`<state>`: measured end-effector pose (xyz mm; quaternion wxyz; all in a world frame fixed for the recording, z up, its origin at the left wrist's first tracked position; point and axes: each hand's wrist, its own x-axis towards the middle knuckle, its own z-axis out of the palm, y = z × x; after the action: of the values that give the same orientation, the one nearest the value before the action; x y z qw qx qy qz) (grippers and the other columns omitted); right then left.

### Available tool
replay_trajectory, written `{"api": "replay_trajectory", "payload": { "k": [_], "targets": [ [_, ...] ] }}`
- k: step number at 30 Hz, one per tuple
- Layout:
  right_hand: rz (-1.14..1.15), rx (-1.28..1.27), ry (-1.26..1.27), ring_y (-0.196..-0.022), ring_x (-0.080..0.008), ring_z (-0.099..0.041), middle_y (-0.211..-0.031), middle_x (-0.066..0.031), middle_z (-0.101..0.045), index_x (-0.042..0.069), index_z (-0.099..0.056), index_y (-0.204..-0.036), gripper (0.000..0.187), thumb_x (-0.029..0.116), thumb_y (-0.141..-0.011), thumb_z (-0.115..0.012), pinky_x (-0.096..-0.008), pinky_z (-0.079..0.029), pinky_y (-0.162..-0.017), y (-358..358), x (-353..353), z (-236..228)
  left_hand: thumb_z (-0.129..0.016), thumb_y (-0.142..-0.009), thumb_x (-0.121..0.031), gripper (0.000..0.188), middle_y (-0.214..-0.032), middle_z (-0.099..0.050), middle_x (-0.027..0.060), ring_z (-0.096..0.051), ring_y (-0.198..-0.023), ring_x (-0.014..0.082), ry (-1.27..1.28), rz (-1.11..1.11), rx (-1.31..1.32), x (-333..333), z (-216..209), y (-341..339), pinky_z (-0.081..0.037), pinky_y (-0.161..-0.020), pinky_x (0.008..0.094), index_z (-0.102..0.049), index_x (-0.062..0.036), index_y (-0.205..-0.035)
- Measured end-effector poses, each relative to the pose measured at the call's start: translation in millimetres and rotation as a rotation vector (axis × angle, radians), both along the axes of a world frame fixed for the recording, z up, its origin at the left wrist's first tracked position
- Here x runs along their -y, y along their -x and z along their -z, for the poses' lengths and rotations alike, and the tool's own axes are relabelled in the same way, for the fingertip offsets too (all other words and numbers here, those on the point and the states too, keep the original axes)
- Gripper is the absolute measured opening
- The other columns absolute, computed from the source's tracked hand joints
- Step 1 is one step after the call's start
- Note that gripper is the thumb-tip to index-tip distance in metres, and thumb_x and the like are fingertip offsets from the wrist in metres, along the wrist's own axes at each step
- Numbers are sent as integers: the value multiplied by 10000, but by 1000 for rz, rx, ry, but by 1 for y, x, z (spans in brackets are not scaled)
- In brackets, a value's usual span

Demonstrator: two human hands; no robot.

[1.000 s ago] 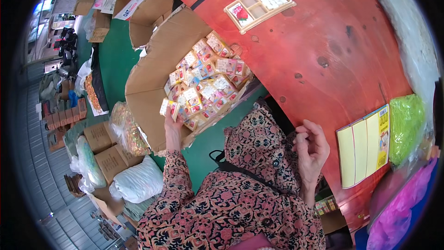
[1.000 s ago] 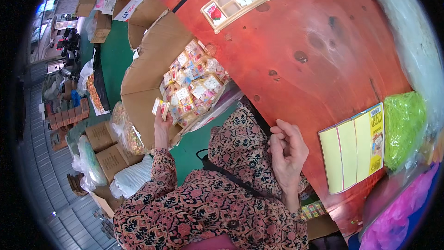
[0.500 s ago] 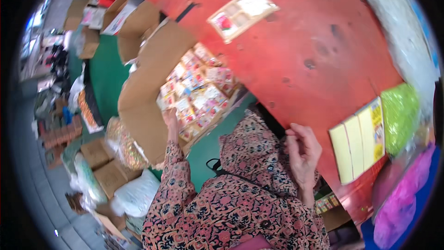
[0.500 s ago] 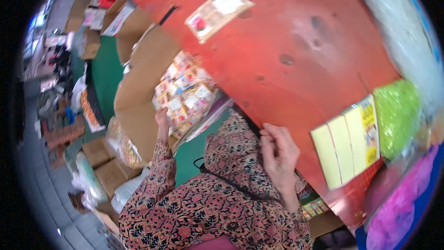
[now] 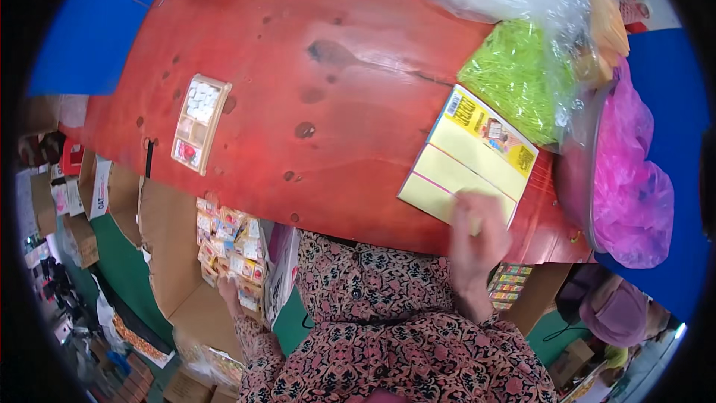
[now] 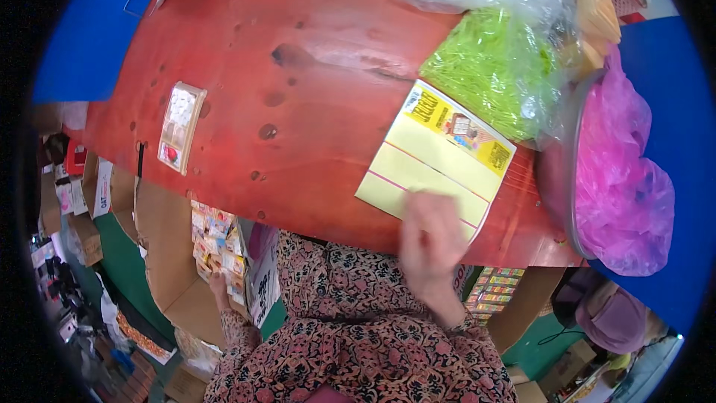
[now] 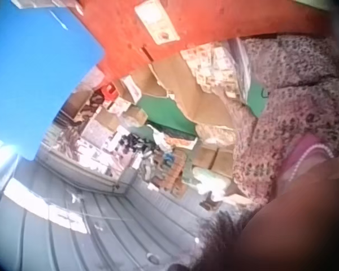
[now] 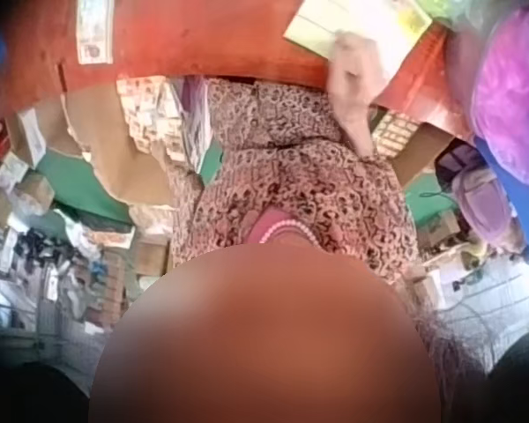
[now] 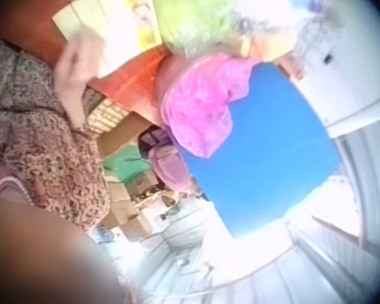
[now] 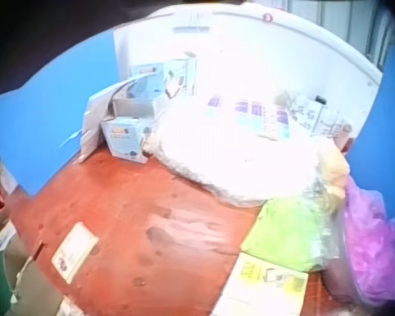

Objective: Apply labels to plastic containers and organize trays on a workbench.

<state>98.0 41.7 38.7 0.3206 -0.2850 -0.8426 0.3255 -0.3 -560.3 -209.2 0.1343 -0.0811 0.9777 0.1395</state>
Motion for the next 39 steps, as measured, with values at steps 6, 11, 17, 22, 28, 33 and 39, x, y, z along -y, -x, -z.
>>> {"api": "replay_trajectory", "payload": {
  "k": [6,11,17,22,28,33,39],
  "targets": [
    [280,423,-206,-1175,-345,-401,-1254,-232,-440,-36,-477,-1212,409,134,-854,-579,-417,-323,-992,-21,-71,13,-546,-878,-103,149,-791,-571,36,-528,-718,101,-565,-265,-476,-147,-136,53,-475,-676,248,-592,39,-889],
    [94,515,-222,-1148,-405,-379,-1266,-248,-399,-33,-463,-1221,539,148,-756,-667,-469,-314,-970,-16,-50,21,-529,-889,-58,172,-944,-606,83,-574,-864,142,-764,-59,-541,-328,-242,55,-482,-771,259,-618,52,-987],
    [-6,536,-110,-1115,-379,-405,-1249,-217,-425,-12,-499,-1207,531,145,-734,-684,-454,-337,-934,-24,-10,9,-582,-837,-19,181,-933,-599,123,-588,-834,204,-839,549,-119,-448,-248,19,-462,-750,286,-596,42,-1007],
    [-93,526,-45,-1077,-356,-424,-1191,-188,-458,-13,-549,-1144,486,121,-705,-707,-439,-351,-908,-39,3,9,-614,-799,-12,246,-840,-553,126,-577,-730,208,-688,603,-56,-466,-248,10,-464,-650,302,-573,58,-1031],
    [-120,418,-45,-1031,-358,-439,-1128,-191,-463,-35,-523,-1152,470,131,-739,-674,-432,-361,-898,-35,-12,8,-617,-769,43,111,-804,-540,51,-524,-697,87,-846,445,72,-466,-233,3,-428,-612,221,-597,47,-879],
    [-144,457,-68,-1196,-386,-342,-1280,-211,-389,-18,-471,-1226,583,199,-731,-690,-456,-272,-1014,-25,-22,8,-607,-764,58,45,-783,-537,34,-517,-672,77,-1016,409,-10,-476,-227,5,-415,-590,215,-567,39,-774],
    [-200,472,-19,-1068,-337,-403,-1131,-164,-445,-5,-505,-1154,586,190,-654,-740,-428,-323,-927,-14,-30,3,-605,-780,30,49,-789,-536,107,-555,-655,195,-825,539,-170,-485,-222,5,-450,-583,291,-567,32,-811]
  ]
}}
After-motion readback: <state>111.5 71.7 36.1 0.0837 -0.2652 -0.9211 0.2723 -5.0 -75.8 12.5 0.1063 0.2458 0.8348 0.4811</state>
